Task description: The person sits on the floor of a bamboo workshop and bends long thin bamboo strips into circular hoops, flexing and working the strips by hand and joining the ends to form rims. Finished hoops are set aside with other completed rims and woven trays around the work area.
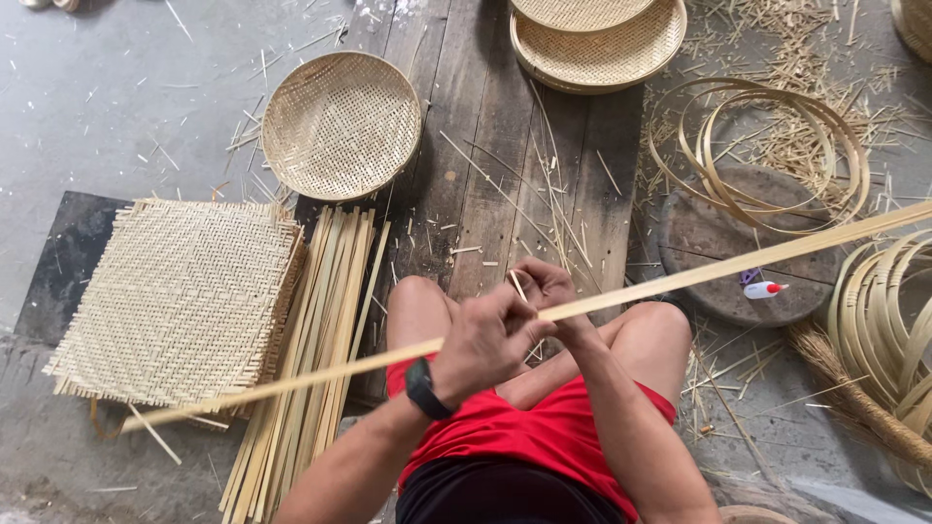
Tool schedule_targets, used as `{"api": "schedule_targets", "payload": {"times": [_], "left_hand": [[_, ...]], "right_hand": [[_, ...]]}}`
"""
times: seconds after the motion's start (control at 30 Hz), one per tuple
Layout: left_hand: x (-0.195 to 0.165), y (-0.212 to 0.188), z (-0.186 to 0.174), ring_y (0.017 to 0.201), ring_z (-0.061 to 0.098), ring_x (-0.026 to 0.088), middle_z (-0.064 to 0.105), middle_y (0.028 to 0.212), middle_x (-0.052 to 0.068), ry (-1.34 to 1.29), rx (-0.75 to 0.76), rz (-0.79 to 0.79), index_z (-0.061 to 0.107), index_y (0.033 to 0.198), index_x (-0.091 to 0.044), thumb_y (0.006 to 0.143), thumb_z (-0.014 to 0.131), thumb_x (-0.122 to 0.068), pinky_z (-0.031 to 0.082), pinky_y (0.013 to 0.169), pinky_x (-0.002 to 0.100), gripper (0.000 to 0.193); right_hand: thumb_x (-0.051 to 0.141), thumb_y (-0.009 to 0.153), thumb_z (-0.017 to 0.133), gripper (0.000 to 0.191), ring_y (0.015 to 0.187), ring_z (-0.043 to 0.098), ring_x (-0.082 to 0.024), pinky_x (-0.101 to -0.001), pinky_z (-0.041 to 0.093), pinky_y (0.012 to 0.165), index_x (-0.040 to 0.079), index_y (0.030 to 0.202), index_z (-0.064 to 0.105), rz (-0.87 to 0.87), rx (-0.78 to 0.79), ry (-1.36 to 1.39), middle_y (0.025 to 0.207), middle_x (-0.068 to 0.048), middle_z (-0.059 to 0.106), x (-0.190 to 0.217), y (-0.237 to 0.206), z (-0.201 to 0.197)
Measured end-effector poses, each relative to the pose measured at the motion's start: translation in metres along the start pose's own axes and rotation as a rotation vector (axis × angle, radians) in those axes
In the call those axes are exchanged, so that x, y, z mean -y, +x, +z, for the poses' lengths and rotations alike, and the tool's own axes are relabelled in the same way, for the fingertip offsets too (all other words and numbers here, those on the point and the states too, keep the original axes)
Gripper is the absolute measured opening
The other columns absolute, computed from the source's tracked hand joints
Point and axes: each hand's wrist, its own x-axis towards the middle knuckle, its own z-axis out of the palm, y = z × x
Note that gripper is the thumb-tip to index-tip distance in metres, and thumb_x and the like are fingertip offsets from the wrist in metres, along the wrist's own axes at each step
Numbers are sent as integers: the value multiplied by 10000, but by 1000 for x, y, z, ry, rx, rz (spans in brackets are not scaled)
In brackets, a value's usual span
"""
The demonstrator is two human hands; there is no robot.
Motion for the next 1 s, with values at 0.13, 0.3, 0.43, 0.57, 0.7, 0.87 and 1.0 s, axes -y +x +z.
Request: {"api": "schedule_targets", "payload": {"times": [0.13,0.3,0.43,0.57,0.7,0.87,1.0], "left_hand": [[-7,-10,11,551,654,136,702,714,59,-172,-24,-91,651,887,-12,901,749,-110,505,472,314,140],[-14,-19,10,652,724,197,723,739,140,-67,40,100,652,863,-10,899,777,-121,558,576,329,171],[-4,-16,0,639,709,258,714,719,149,52,69,123,685,868,-16,895,759,-147,538,573,369,152],[15,-23,-5,642,717,257,725,739,122,88,97,90,735,939,-61,910,730,-182,547,569,365,125],[35,-24,-7,605,699,251,730,706,111,268,138,-42,778,933,-111,898,734,-221,535,567,362,124],[79,-32,-5,567,695,200,733,703,80,204,-11,167,769,941,-83,878,782,-263,547,521,327,192],[143,-60,1,892,634,310,681,1019,122,503,-460,-232,579,1280,-153,876,729,-390,514,789,463,492]], "right_hand": [[46,967,542,157,739,624,-88,-246,516,635,29,910,687,-275,-328,-319,798,-35,675,-14,25,-36],[147,1060,566,203,719,654,-160,-282,556,651,29,938,677,218,-279,-185,789,-84,679,-32,-3,-56],[217,1099,549,197,815,672,-186,-305,561,652,82,1029,675,205,-524,777,912,-64,704,-15,-39,-94],[483,1085,398,516,856,723,-227,-267,493,526,80,996,706,64,-903,1217,957,-97,756,29,-66,-177],[341,1095,384,436,822,717,-231,-274,581,644,13,1189,655,-155,-1256,1165,968,-153,731,62,-93,-230],[73,1117,468,288,752,741,-183,-233,414,484,49,1395,541,-77,-1386,559,994,-102,771,67,-135,-271],[171,1170,411,334,679,669,-156,-236,375,448,44,1439,564,-103,-1386,422,948,-114,731,62,-167,-271]]}}
